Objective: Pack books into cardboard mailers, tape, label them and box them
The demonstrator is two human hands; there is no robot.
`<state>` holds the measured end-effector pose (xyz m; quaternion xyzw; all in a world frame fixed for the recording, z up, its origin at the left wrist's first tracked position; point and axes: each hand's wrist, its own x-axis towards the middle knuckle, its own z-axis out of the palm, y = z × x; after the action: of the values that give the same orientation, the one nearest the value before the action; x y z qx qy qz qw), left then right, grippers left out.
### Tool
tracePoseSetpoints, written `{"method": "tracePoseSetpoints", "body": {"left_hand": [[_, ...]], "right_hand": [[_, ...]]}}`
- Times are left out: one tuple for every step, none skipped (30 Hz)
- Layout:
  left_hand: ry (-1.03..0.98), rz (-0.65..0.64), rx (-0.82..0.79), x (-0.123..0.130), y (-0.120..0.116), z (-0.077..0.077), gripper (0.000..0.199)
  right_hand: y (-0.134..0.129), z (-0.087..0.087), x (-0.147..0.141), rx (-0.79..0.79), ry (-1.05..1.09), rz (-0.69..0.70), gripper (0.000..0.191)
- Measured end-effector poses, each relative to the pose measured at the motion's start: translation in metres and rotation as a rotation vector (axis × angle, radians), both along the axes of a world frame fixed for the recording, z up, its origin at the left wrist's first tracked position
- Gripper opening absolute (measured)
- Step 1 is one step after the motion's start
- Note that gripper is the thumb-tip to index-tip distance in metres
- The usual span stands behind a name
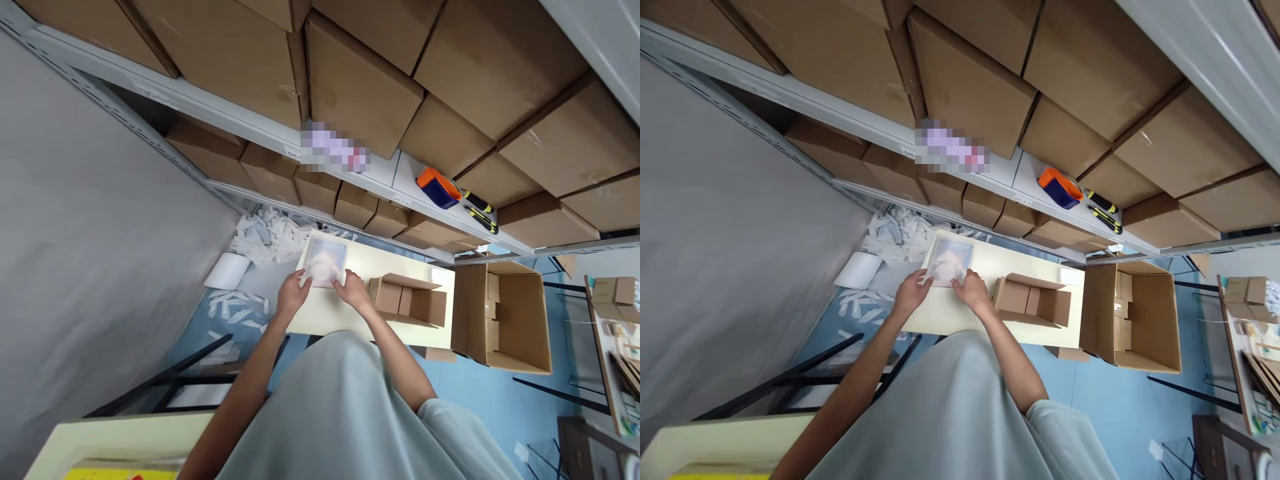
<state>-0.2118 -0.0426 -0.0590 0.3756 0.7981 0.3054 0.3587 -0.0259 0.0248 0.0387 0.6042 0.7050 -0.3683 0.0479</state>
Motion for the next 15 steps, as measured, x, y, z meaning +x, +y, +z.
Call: {"method": "tracePoseSetpoints", "body": {"left_hand": [[0.020,-0.009,-0.021,-0.006,0.007,-0.009,0.045],[0.034,-0.022,-0.049,-0.011,0.014,-0.016,0.047],[0.036,-0.037,-0.086,-0.014,0.022,-0.023,0.048],[0.027,-0.051,-0.129,-0.016,0.029,-0.029,0.048],[0.009,-0.062,-0.171,-0.017,0.036,-0.035,0.047],[-0.012,-0.071,-0.206,-0.016,0.042,-0.040,0.046],[-0.033,-0.075,-0.231,-0.015,0.047,-0.045,0.043],[-0.050,-0.076,-0.248,-0.015,0.050,-0.050,0.040],[-0.063,-0.073,-0.257,-0.014,0.053,-0.054,0.038],[-0.075,-0.068,-0.263,-0.014,0.055,-0.057,0.035],[-0.090,-0.059,-0.268,-0.015,0.057,-0.059,0.033],[-0.111,-0.051,-0.269,-0.016,0.059,-0.060,0.031],[-0.137,-0.044,-0.265,-0.017,0.061,-0.060,0.030],[-0.167,-0.040,-0.256,-0.018,0.063,-0.058,0.030],[-0.200,-0.040,-0.242,-0.018,0.065,-0.055,0.031]], "right_hand": [[0.008,-0.016,-0.012,-0.065,-0.055,-0.008,0.058],[0.014,-0.030,-0.023,-0.109,-0.099,-0.014,0.057],[0.018,-0.044,-0.031,-0.136,-0.131,-0.017,0.056],[0.020,-0.055,-0.036,-0.153,-0.154,-0.018,0.053],[0.020,-0.065,-0.040,-0.165,-0.171,-0.014,0.051],[0.018,-0.073,-0.043,-0.180,-0.184,-0.008,0.049],[0.016,-0.079,-0.044,-0.197,-0.194,-0.005,0.046],[0.014,-0.084,-0.044,-0.215,-0.205,-0.002,0.042],[0.012,-0.088,-0.043,-0.231,-0.212,-0.003,0.038],[0.012,-0.091,-0.042,-0.244,-0.216,-0.006,0.035],[0.012,-0.093,-0.040,-0.255,-0.217,-0.014,0.033],[0.013,-0.095,-0.038,-0.263,-0.216,-0.025,0.032],[0.016,-0.096,-0.037,-0.269,-0.213,-0.041,0.032],[0.019,-0.096,-0.036,-0.274,-0.207,-0.059,0.031],[0.021,-0.095,-0.034,-0.275,-0.197,-0.079,0.029]]}}
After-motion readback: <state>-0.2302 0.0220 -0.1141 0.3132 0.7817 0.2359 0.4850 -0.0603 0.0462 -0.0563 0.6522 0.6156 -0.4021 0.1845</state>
